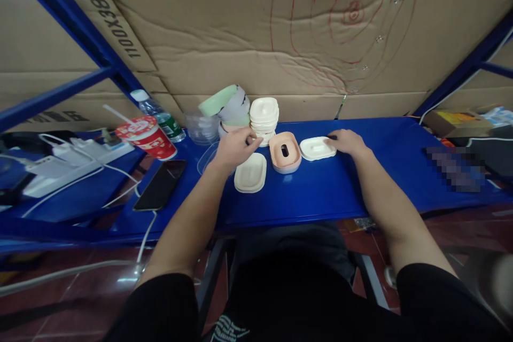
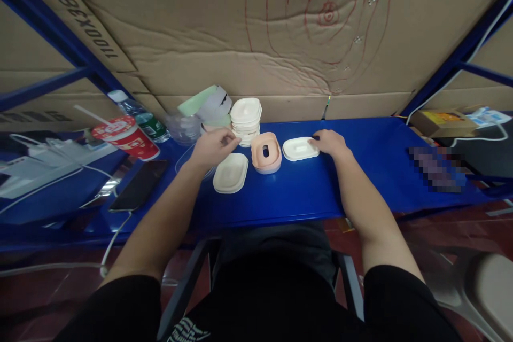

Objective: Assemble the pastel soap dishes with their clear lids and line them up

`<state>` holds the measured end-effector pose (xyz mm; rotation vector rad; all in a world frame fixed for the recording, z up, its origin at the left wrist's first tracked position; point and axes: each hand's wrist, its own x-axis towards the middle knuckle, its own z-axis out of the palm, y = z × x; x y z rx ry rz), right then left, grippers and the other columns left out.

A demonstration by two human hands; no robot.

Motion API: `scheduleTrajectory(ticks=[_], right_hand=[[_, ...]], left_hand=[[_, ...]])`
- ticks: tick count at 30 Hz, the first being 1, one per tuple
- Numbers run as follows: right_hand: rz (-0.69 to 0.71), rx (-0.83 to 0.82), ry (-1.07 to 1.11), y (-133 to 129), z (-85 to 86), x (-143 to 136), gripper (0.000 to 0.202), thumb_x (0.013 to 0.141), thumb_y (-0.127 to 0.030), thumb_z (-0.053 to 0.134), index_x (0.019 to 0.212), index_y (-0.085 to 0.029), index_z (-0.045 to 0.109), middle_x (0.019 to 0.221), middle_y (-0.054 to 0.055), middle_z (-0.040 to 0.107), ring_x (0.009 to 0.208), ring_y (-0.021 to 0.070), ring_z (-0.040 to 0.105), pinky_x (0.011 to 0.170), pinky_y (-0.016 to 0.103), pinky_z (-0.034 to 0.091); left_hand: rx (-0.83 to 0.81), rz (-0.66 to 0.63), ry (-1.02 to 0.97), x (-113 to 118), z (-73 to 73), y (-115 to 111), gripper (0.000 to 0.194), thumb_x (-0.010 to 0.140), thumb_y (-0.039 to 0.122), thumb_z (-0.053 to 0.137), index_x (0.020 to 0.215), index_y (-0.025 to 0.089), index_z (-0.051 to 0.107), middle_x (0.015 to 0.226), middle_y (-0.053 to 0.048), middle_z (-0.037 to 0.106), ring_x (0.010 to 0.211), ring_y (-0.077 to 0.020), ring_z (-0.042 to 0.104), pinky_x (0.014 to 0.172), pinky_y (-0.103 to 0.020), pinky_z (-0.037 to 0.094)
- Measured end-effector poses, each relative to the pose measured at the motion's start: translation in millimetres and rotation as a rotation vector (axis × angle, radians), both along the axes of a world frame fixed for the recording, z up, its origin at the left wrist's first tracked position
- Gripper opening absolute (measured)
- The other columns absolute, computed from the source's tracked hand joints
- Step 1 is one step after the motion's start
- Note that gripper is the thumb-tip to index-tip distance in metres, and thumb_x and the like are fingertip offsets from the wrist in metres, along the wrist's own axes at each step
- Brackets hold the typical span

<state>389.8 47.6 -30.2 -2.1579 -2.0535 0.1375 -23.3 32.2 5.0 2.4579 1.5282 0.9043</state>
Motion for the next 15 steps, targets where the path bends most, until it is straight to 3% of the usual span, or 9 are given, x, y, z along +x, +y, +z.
scheduleTrajectory(ticks=[4,8,15], right_hand=[[0.021,0.068,0.019,-6.7,4.9,-14.0,0.062,0.089,-0.059,0.068,0.139,-0.022,0.074,0.125,0.013,0.080,0.118,0.0380,0.074,0.098,0.052,0.059],[0.078,0.113,0.057,-12.3,8.9,-33.1,0.056,0.093,-0.056,0.065,0.139,-0.023,0.073,0.111,0.011,0.083,0.111,0.0354,0.076,0.094,0.049,0.060],[0.157,0.065,0.023,-13.4,3.7,-41.7,0.055,0.095,-0.055,0.067,0.140,-0.024,0.073,0.125,0.013,0.078,0.114,0.0338,0.075,0.096,0.047,0.059]], left_hand=[[-0.021,-0.197,0.094,19.6,-7.5,-12.2,0.029,0.098,0.048,0.064,0.103,0.021,0.074,0.097,-0.005,0.077,0.089,-0.0206,0.069,0.080,-0.032,0.050],[-0.015,-0.355,0.192,41.4,-13.1,-31.5,0.036,0.095,0.053,0.070,0.114,0.023,0.075,0.116,-0.007,0.073,0.101,-0.0216,0.071,0.083,-0.032,0.053],[-0.014,-0.463,0.323,48.0,-18.5,-36.6,0.027,0.101,0.037,0.056,0.087,0.019,0.070,0.103,-0.006,0.068,0.086,-0.0172,0.067,0.069,-0.028,0.046]])
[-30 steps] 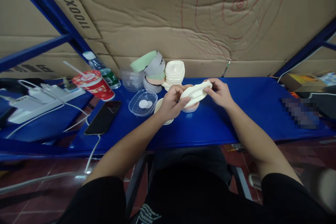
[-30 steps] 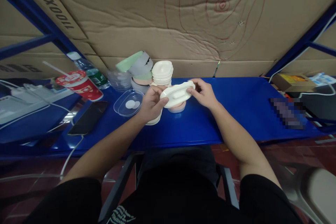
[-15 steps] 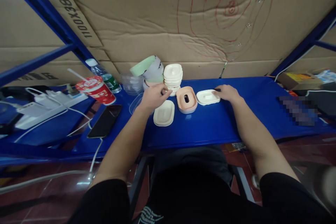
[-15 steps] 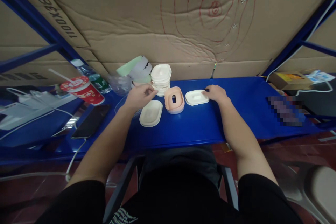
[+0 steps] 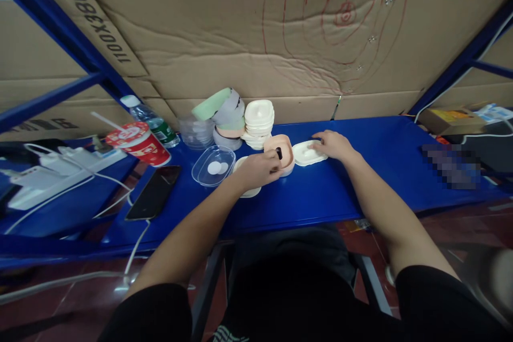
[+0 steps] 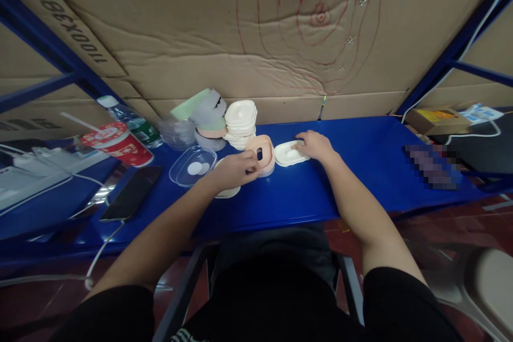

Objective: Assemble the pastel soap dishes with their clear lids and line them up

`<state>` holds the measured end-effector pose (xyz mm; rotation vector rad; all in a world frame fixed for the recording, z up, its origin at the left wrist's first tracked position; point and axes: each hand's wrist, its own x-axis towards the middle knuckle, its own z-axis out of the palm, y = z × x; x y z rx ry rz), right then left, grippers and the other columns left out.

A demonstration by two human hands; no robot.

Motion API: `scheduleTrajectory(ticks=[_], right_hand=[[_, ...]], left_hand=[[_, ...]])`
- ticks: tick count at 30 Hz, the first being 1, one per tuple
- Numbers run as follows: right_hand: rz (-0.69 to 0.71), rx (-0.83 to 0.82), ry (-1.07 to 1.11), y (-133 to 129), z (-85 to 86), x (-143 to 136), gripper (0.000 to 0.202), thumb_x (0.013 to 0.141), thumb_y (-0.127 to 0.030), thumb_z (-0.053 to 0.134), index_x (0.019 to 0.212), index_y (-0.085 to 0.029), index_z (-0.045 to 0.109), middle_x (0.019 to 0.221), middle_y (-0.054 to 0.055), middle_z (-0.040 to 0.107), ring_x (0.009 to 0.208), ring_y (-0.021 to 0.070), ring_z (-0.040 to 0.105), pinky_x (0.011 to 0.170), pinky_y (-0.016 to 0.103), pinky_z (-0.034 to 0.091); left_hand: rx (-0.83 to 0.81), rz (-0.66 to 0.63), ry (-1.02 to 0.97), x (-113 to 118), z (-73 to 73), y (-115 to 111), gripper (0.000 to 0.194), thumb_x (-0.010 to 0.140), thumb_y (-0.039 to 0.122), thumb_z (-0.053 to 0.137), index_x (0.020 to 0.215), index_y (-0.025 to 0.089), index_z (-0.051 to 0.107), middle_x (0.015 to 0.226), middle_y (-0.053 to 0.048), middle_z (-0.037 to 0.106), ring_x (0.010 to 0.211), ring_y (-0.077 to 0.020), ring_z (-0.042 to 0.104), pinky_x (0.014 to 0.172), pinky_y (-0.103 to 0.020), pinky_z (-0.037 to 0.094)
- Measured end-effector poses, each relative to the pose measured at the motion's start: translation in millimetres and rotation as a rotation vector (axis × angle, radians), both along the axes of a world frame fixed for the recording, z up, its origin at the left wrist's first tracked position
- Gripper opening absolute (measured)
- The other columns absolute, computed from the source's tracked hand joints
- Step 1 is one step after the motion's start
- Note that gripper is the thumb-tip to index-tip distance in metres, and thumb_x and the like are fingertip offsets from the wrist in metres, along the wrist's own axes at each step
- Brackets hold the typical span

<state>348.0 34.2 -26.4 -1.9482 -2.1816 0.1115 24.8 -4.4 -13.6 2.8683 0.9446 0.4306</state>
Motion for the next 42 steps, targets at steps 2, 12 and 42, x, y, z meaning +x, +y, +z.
scheduleTrajectory(ticks=[2,12,42], right_hand=[[0.049,0.004,0.010,1.6,-0.7,4.5,0.059,0.093,-0.055,0.071,0.142,-0.023,0.072,0.132,0.015,0.074,0.118,0.0337,0.073,0.100,0.046,0.058],[0.107,0.013,0.157,-4.4,12.7,13.8,0.083,0.078,-0.058,0.086,0.149,-0.022,0.065,0.128,0.013,0.077,0.114,0.0348,0.074,0.100,0.048,0.059],[0.137,-0.232,0.363,-5.8,19.7,48.7,0.056,0.092,-0.075,0.057,0.093,-0.022,0.076,0.092,0.006,0.079,0.085,0.0247,0.072,0.075,0.035,0.056]], left_hand=[[0.012,-0.001,-0.003,-2.4,3.3,-0.3,0.024,0.097,0.031,0.055,0.078,0.019,0.062,0.096,-0.006,0.067,0.081,-0.0160,0.064,0.068,-0.029,0.044],[0.129,-0.026,-0.275,-4.7,16.0,-6.8,0.007,0.096,0.024,0.055,0.090,0.022,0.058,0.104,-0.009,0.074,0.096,-0.0204,0.069,0.075,-0.033,0.050],[0.003,-0.023,0.028,0.8,-12.9,5.9,0.022,0.100,0.039,0.066,0.112,0.021,0.072,0.100,-0.005,0.077,0.091,-0.0218,0.073,0.077,-0.032,0.049]])
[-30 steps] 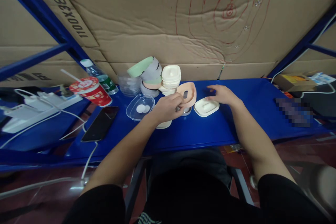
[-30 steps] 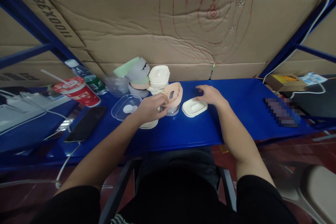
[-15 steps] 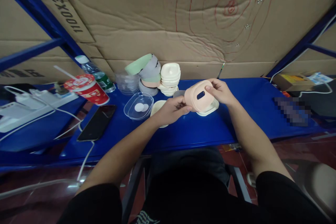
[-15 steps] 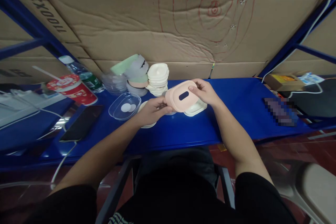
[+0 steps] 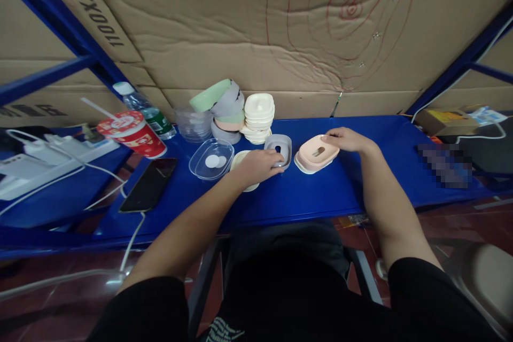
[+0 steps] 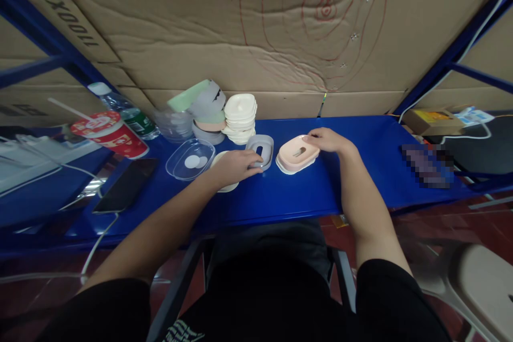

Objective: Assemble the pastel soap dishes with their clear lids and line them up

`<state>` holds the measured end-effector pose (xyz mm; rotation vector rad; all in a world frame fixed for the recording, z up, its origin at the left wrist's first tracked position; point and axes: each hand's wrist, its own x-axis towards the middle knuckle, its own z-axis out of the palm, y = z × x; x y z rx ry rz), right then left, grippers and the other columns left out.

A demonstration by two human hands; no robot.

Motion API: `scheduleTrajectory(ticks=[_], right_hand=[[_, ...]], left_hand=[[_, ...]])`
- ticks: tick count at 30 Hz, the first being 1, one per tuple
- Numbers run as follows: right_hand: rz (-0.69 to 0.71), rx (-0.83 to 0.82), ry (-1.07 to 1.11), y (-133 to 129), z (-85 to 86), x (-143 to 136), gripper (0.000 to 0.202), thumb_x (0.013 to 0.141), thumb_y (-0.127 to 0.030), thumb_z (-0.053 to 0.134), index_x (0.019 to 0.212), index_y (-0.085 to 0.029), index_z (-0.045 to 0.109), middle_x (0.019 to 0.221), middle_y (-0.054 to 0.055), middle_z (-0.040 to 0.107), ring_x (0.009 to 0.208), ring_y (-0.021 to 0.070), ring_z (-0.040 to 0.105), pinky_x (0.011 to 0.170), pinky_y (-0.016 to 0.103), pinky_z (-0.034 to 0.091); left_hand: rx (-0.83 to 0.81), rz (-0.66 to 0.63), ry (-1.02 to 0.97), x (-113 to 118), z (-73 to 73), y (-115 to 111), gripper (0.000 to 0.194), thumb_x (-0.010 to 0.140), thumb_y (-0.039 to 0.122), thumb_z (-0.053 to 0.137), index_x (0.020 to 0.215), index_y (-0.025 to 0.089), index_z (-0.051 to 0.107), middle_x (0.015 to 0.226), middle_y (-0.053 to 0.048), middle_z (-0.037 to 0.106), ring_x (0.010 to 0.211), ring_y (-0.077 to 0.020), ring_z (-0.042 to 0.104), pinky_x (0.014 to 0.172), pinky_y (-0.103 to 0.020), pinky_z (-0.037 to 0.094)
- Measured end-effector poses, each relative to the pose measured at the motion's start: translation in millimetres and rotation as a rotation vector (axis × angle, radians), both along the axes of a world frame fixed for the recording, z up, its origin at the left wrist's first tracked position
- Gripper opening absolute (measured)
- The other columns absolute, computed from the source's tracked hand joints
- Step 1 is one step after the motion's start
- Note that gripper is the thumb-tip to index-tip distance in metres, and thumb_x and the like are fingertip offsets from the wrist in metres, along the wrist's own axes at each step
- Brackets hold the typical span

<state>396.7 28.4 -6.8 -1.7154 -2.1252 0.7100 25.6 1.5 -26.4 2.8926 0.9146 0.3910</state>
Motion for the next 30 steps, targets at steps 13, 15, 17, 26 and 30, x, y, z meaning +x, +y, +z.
scheduleTrajectory(ticks=[13,15,17,26,30], right_hand=[[0.041,0.015,-0.175,0.3,-1.5,-10.6,0.040,0.098,-0.052,0.064,0.119,-0.019,0.075,0.114,0.012,0.080,0.100,0.0279,0.074,0.086,0.037,0.057],[0.034,-0.014,-0.170,0.8,-2.1,-9.2,0.045,0.096,-0.052,0.068,0.126,-0.019,0.073,0.119,0.013,0.079,0.104,0.0291,0.074,0.089,0.038,0.057],[0.022,-0.047,-0.151,1.0,-2.8,-8.4,0.058,0.092,-0.053,0.073,0.137,-0.017,0.068,0.123,0.015,0.078,0.105,0.0297,0.074,0.088,0.038,0.058],[0.050,-0.039,-0.090,0.9,-6.8,-12.2,0.063,0.094,-0.045,0.072,0.149,-0.017,0.062,0.126,0.016,0.077,0.106,0.0310,0.075,0.091,0.043,0.061],[0.093,0.108,-0.108,4.8,-16.5,-25.3,0.055,0.098,-0.036,0.063,0.149,-0.018,0.062,0.136,0.017,0.075,0.118,0.0338,0.073,0.104,0.050,0.058]], left_hand=[[0.059,0.147,-0.112,4.5,-5.9,-1.1,0.027,0.099,0.022,0.060,0.125,0.020,0.067,0.125,-0.011,0.070,0.102,-0.0225,0.073,0.087,-0.034,0.056],[0.020,0.165,-0.171,6.1,-5.6,-2.3,0.031,0.098,0.020,0.061,0.129,0.019,0.063,0.121,-0.011,0.072,0.100,-0.0222,0.073,0.088,-0.034,0.056],[-0.045,0.154,-0.217,6.5,-5.5,-3.5,0.036,0.098,0.024,0.062,0.133,0.017,0.060,0.109,-0.009,0.075,0.095,-0.0220,0.074,0.086,-0.034,0.057],[-0.110,-0.006,-0.131,5.7,-4.7,-4.3,0.046,0.101,0.040,0.063,0.139,0.016,0.062,0.140,-0.016,0.071,0.131,-0.0316,0.067,0.112,-0.049,0.051],[-0.097,-0.066,-0.134,5.7,-3.0,-5.7,0.060,0.102,0.045,0.061,0.156,0.019,0.051,0.156,-0.017,0.060,0.142,-0.0319,0.059,0.116,-0.049,0.049]])
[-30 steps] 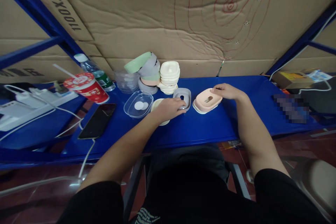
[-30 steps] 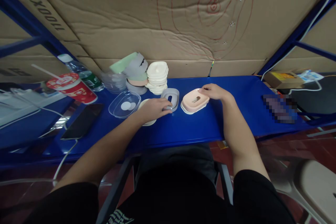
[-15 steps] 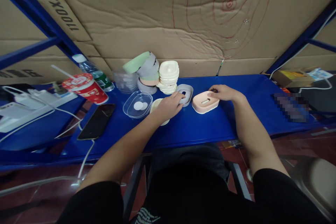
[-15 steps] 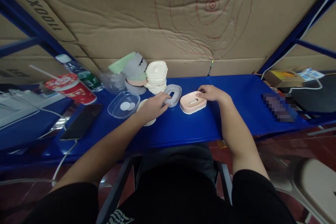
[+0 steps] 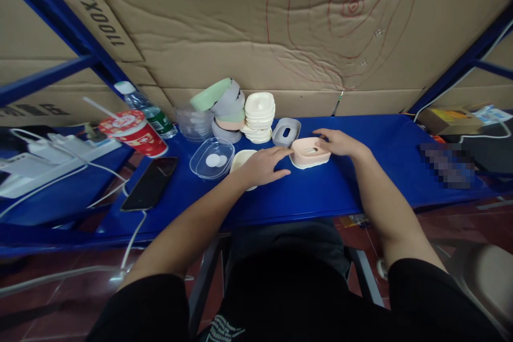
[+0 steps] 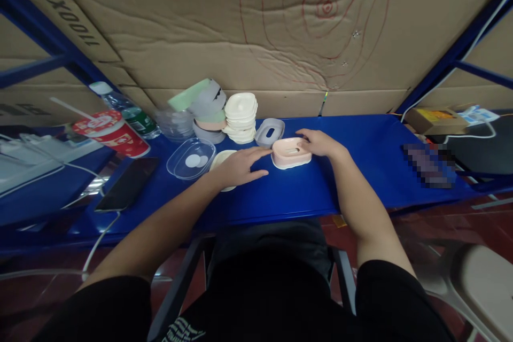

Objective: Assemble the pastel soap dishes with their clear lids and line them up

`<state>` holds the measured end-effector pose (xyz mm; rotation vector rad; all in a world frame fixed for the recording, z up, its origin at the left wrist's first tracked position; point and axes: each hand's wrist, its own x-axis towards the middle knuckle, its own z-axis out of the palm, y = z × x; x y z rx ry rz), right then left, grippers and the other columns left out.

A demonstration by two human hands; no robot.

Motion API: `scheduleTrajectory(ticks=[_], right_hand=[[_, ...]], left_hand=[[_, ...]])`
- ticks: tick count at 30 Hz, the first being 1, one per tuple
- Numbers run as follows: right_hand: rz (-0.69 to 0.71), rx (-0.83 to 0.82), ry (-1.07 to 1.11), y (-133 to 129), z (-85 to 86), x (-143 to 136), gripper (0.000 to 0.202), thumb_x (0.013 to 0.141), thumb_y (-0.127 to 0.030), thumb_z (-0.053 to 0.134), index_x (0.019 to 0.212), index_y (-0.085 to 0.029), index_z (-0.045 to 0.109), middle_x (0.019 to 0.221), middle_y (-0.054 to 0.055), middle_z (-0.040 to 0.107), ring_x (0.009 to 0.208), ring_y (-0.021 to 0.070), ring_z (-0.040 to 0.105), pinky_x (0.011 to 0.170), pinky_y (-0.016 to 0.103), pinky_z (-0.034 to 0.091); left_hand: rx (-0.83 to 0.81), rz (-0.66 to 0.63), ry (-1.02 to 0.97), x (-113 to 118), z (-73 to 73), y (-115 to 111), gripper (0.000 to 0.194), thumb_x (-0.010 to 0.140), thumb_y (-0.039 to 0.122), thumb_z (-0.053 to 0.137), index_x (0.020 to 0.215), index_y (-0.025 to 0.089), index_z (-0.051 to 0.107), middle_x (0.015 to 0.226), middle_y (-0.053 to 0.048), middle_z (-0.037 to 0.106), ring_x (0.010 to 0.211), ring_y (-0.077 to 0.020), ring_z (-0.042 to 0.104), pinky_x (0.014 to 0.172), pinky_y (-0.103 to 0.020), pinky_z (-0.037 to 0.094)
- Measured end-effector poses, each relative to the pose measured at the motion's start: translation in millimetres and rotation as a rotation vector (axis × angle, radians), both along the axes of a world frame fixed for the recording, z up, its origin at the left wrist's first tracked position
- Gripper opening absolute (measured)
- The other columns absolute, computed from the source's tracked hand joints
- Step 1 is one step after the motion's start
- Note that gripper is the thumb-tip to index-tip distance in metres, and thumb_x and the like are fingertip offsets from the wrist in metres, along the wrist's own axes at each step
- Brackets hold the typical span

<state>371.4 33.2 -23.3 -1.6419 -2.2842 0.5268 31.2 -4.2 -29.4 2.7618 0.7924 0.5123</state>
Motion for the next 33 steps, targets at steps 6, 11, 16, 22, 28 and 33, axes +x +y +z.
scheduleTrajectory(ticks=[6,11,16,22,28,33], right_hand=[[0.172,0.123,-0.003,1.8,-11.8,-30.2,0.047,0.096,-0.033,0.060,0.140,-0.017,0.067,0.140,0.016,0.071,0.127,0.0344,0.067,0.110,0.052,0.052],[0.212,0.085,0.008,-2.9,-6.2,-37.7,0.038,0.093,-0.044,0.067,0.120,-0.017,0.074,0.116,0.014,0.077,0.107,0.0312,0.071,0.093,0.044,0.055],[0.242,0.060,-0.017,-3.7,-3.4,-35.1,0.034,0.097,-0.048,0.064,0.104,-0.018,0.077,0.106,0.013,0.077,0.101,0.0285,0.070,0.088,0.039,0.052],[0.205,0.041,0.001,-4.9,-2.7,-36.8,0.037,0.097,-0.049,0.065,0.114,-0.019,0.077,0.112,0.012,0.078,0.102,0.0277,0.071,0.086,0.037,0.052],[0.199,0.045,0.005,-5.5,-2.6,-37.3,0.038,0.097,-0.049,0.065,0.116,-0.019,0.077,0.114,0.012,0.079,0.103,0.0285,0.072,0.088,0.038,0.054],[0.194,0.033,0.014,-6.0,-2.8,-36.6,0.038,0.097,-0.049,0.065,0.119,-0.020,0.077,0.117,0.012,0.079,0.103,0.0276,0.072,0.087,0.038,0.055]], left_hand=[[0.026,0.039,0.060,-1.5,-1.3,0.8,0.049,0.103,0.044,0.061,0.146,0.021,0.064,0.165,-0.019,0.050,0.143,-0.0336,0.059,0.113,-0.050,0.051],[0.013,0.052,0.109,-3.4,-0.3,3.0,0.033,0.105,0.040,0.059,0.127,0.023,0.075,0.156,-0.014,0.060,0.134,-0.0293,0.066,0.111,-0.045,0.051],[0.066,0.104,0.094,-11.9,10.5,8.7,0.035,0.101,0.043,0.063,0.127,0.022,0.075,0.136,-0.010,0.073,0.117,-0.0240,0.072,0.098,-0.035,0.054],[0.085,0.568,0.171,-48.0,47.7,20.4,0.035,0.100,0.051,0.059,0.106,0.022,0.077,0.109,-0.009,0.079,0.104,-0.0271,0.073,0.085,-0.035,0.053],[-0.179,0.806,0.545,-76.6,57.2,34.1,0.040,0.090,0.058,0.063,0.089,0.022,0.079,0.108,-0.016,0.080,0.110,-0.0397,0.073,0.090,-0.045,0.055],[-0.230,0.781,0.644,-73.5,48.6,38.0,0.039,0.085,0.052,0.063,0.101,0.022,0.082,0.122,-0.019,0.079,0.117,-0.0409,0.072,0.095,-0.047,0.056]])
